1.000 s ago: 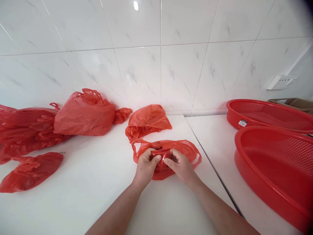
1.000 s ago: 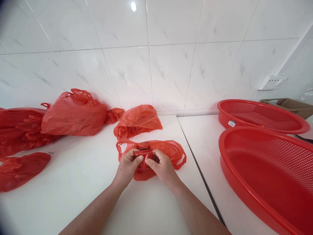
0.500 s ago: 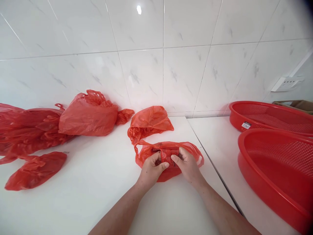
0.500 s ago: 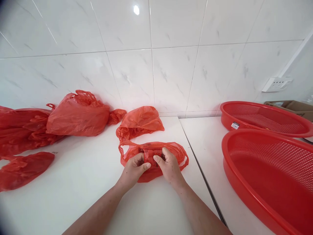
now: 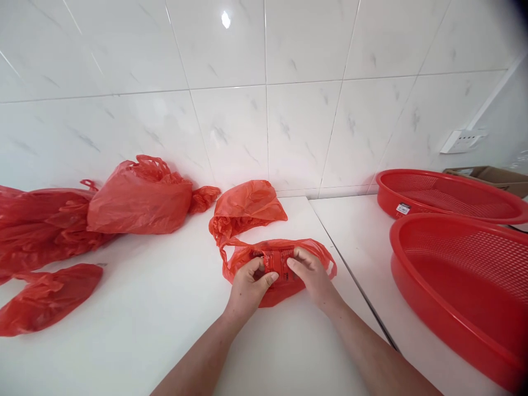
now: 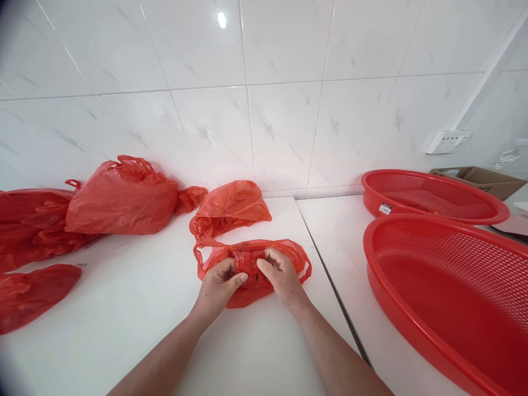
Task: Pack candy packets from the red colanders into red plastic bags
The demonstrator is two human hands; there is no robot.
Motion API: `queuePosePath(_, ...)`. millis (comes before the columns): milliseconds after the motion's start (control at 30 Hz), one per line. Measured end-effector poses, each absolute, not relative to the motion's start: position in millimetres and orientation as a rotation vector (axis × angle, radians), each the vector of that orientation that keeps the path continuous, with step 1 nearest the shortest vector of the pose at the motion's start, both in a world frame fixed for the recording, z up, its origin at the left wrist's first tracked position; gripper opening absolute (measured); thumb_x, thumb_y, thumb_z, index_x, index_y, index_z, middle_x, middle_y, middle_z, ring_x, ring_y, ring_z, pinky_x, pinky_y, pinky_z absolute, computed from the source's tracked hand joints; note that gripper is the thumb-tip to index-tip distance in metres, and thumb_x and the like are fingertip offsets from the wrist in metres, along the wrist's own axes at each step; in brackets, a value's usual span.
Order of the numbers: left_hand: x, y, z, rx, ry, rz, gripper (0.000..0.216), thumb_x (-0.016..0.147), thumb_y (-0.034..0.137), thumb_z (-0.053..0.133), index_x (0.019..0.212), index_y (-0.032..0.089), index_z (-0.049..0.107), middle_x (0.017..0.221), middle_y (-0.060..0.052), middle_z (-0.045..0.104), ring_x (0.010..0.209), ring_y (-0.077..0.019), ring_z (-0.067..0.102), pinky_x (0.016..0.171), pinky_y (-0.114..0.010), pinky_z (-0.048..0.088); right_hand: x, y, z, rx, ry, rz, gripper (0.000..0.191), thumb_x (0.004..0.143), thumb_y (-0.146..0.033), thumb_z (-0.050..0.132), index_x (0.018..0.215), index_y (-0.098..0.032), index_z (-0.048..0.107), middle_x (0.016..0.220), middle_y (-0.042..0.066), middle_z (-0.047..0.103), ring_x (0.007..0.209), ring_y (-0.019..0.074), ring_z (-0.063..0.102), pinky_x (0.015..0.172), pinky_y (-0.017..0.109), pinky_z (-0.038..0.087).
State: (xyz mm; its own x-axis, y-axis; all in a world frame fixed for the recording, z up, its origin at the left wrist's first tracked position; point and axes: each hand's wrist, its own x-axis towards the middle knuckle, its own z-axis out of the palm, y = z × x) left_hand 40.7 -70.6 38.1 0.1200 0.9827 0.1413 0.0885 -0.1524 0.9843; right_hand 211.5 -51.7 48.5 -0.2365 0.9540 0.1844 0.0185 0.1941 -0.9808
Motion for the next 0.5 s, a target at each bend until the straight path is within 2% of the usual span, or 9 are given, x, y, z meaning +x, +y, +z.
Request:
queuePosePath(100, 40.0, -70.0, 37.2, 1.485, 1.224, 1.181, 0.017, 0.078, 0.036, 0.065, 0.085, 0.020, 0.066, 0.075, -0.002, 0.062, 0.069, -0.0170, 0.055, 0.065, -0.030, 0.045, 211.1, -51.3, 48.8, -0.931, -1.451, 1.274, 0.014, 0.083, -0.037, 0.053, 0.083, -0.024, 0.057, 0.079, 0.000, 0.061, 0.074, 0.0178, 0.057, 0.067, 0.032, 0.048)
queuePosePath(267, 40.1, -70.0, 37.8, 1.557, 1.273, 1.158, 0.017, 0.079, 0.034, 0.064, 0.087, 0.020, 0.067, 0.076, -0.002, 0.062, 0.069, -0.0171, 0.055, 0.064, -0.029, 0.044, 212.0, -46.7, 43.4, -0.982, -1.453, 1.266, 0.011, 0.081, -0.033, 0.054, 0.079, -0.022, 0.056, 0.074, -0.001, 0.059, 0.067, 0.0153, 0.054, 0.060, 0.029, 0.045)
queuePosePath(500, 40.6, -70.6, 37.4, 1.638, 1.315, 1.137, 0.016, 0.081, 0.032, 0.061, 0.088, 0.019, 0.067, 0.077, -0.001, 0.063, 0.070, -0.0164, 0.054, 0.064, -0.028, 0.044, 212.5, -45.2, 42.7, -0.981, -1.454, 1.250, 0.008, 0.081, -0.028, 0.053, 0.080, -0.020, 0.054, 0.073, -0.002, 0.055, 0.065, 0.0127, 0.050, 0.059, 0.026, 0.041)
